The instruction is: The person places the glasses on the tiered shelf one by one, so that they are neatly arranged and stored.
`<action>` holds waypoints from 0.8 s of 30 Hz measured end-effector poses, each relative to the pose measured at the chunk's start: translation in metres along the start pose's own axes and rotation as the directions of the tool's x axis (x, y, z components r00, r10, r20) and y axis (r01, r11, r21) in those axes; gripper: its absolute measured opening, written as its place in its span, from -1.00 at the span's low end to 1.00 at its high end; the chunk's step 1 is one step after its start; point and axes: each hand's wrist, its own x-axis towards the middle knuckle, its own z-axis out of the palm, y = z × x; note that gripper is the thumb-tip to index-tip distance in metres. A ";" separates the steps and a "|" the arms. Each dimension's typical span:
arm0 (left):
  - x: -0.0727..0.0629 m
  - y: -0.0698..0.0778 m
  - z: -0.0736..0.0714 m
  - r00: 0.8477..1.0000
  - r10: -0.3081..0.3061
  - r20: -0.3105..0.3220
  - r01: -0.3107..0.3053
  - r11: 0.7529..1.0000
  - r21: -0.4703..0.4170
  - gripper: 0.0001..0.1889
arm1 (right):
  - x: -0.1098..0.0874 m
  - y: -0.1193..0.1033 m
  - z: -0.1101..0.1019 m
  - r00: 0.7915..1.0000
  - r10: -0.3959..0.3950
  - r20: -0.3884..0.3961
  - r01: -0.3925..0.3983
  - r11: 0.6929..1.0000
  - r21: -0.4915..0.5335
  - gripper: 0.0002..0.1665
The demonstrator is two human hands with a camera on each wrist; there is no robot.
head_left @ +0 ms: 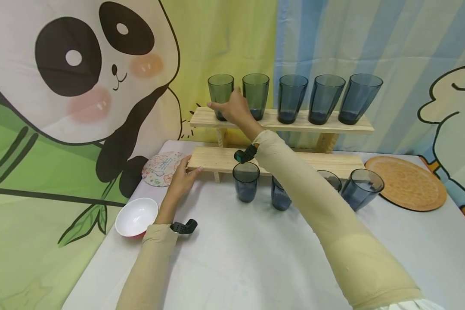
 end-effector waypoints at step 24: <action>0.000 0.000 0.000 1.000 -0.009 0.018 0.009 1.000 0.028 -0.19 | -0.156 0.076 -0.180 0.970 -0.219 0.109 0.240 0.937 -0.252 0.05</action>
